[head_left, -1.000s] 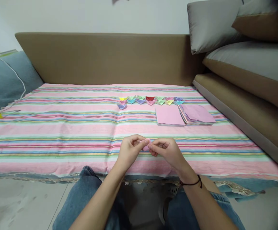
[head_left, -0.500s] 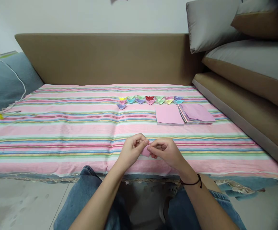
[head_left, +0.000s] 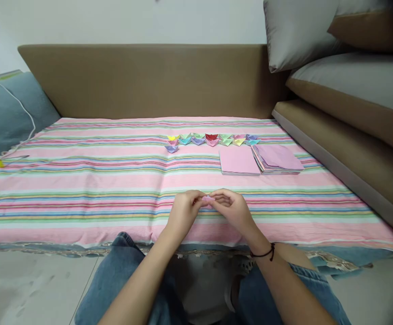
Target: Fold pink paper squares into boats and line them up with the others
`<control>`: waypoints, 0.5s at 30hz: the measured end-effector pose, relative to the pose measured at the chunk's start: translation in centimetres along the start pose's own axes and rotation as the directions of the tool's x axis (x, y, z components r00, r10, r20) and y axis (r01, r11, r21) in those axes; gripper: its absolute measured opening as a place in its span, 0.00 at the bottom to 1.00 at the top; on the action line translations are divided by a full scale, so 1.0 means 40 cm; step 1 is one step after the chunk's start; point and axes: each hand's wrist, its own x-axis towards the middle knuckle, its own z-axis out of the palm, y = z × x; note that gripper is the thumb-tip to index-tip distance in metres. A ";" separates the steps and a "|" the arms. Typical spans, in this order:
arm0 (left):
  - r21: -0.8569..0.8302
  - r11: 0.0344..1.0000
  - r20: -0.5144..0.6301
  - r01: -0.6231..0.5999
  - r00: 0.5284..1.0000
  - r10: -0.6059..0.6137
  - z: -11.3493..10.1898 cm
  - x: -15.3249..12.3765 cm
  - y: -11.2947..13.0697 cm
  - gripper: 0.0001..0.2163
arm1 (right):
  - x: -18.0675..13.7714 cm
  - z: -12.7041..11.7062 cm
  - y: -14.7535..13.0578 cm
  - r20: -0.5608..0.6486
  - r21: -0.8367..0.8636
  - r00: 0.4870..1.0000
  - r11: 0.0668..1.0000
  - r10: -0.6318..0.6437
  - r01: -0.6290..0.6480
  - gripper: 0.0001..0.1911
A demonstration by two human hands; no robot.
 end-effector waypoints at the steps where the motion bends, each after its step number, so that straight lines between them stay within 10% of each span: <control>1: 0.039 0.999 0.020 -0.015 1.000 0.014 0.000 -0.001 -0.007 0.04 | 0.000 -0.003 0.005 0.021 -0.054 1.000 0.998 -0.023 0.024 0.13; 15: 0.066 0.985 0.068 -0.160 0.985 0.156 0.022 -0.047 -0.073 0.06 | -0.030 -0.031 0.031 0.115 -0.342 0.974 0.913 -0.194 0.222 0.04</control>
